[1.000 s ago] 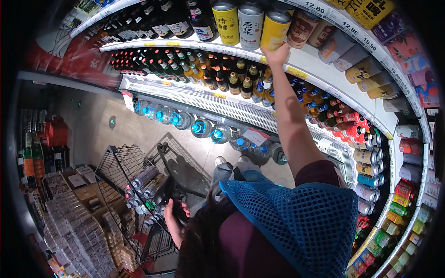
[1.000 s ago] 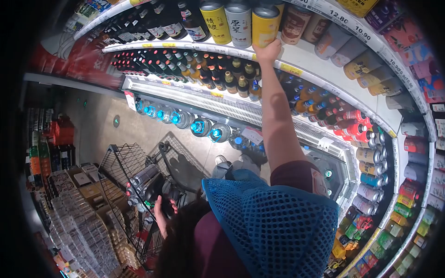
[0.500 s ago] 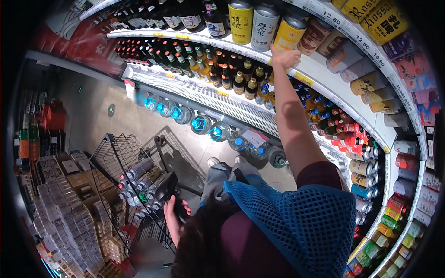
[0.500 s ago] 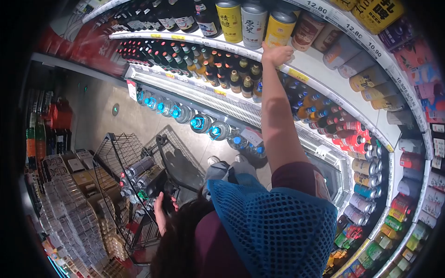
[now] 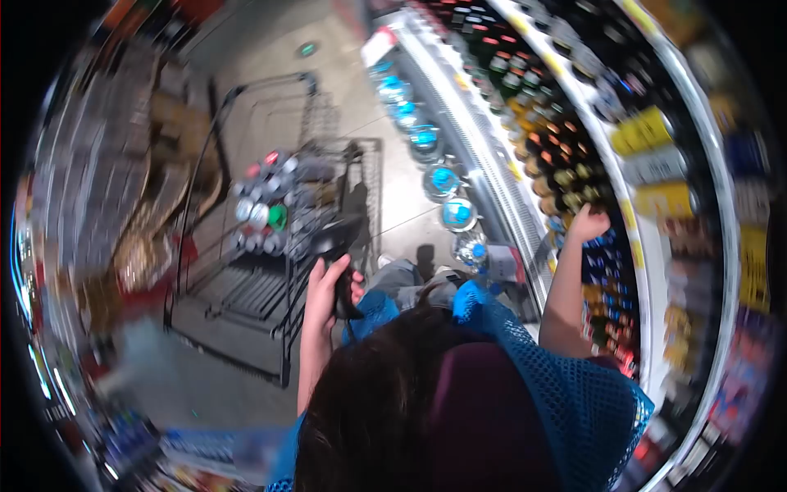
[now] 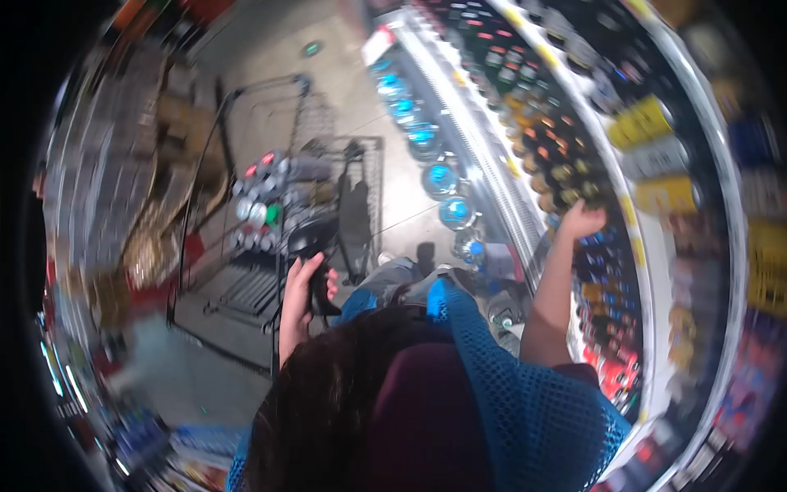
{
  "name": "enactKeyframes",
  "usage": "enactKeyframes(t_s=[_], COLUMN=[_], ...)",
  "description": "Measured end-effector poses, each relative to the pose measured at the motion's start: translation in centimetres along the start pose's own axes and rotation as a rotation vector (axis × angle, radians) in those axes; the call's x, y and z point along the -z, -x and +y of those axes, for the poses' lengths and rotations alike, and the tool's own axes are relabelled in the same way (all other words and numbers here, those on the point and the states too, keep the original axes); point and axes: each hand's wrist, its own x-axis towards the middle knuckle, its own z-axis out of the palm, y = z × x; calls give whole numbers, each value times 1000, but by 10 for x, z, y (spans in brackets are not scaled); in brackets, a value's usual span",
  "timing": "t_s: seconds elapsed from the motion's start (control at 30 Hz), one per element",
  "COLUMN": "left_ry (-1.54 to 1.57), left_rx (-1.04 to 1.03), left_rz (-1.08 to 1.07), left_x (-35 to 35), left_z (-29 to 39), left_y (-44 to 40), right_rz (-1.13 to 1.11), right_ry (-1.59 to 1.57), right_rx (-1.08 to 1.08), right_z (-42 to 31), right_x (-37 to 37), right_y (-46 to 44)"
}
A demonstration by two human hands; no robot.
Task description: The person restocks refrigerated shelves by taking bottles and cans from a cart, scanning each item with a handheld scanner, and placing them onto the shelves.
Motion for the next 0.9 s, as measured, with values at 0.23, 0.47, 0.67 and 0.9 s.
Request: enactKeyframes(t_s=[0.23, 0.47, 0.67, 0.9], left_ry=[209, 382, 581, 758], left_rx=[-84, -75, -12, -29], left_rz=[101, 288, 534, 748], left_x=[103, 152, 158, 153], left_z=[7, -2, 11, 56], left_y=[-15, -14, -20, -63], right_rz=[-1128, -1470, -1626, -1704], right_ry=[-535, -760, -474, 104], right_rx=[17, 672, 1023, 1610], right_z=[-176, -421, -503, -557], right_x=[-35, -40, -113, -168], right_y=[247, 349, 458, 551])
